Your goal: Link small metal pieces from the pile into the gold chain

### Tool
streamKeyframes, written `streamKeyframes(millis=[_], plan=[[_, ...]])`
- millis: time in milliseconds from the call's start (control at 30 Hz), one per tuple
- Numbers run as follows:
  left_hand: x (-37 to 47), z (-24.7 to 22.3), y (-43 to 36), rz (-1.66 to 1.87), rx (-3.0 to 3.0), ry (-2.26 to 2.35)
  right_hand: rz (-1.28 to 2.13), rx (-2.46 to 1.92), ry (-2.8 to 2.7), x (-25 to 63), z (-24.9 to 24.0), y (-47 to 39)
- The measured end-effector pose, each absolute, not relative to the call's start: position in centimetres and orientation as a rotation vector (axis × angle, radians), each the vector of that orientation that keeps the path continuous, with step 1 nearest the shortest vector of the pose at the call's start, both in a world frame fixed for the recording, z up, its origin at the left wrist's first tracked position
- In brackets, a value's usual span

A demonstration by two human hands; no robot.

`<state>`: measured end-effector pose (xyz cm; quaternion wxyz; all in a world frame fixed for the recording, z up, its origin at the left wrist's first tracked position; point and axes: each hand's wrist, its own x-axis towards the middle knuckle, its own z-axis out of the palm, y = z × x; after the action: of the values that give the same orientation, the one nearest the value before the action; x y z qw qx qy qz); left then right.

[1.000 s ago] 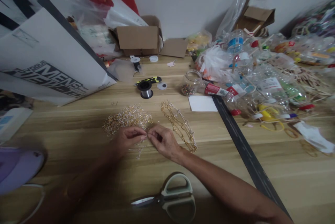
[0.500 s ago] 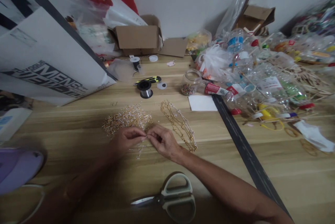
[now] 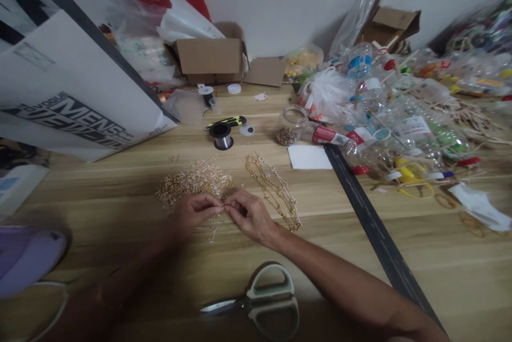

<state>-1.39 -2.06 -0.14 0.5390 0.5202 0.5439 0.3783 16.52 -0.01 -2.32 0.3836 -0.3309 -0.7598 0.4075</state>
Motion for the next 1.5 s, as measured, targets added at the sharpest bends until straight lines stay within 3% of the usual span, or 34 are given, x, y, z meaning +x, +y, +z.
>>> streamKeyframes(millis=[1000, 1500], plan=[[-1.3, -0.9, -2.8, 0.914, 1.585, 1.306, 1.132, -0.772, -1.948, 16.4, -2.4, 0.1], [-1.3, -1.0, -2.4, 0.925, 1.363, 1.179, 1.19, -0.755, -2.002, 16.7, -2.6, 0.2]])
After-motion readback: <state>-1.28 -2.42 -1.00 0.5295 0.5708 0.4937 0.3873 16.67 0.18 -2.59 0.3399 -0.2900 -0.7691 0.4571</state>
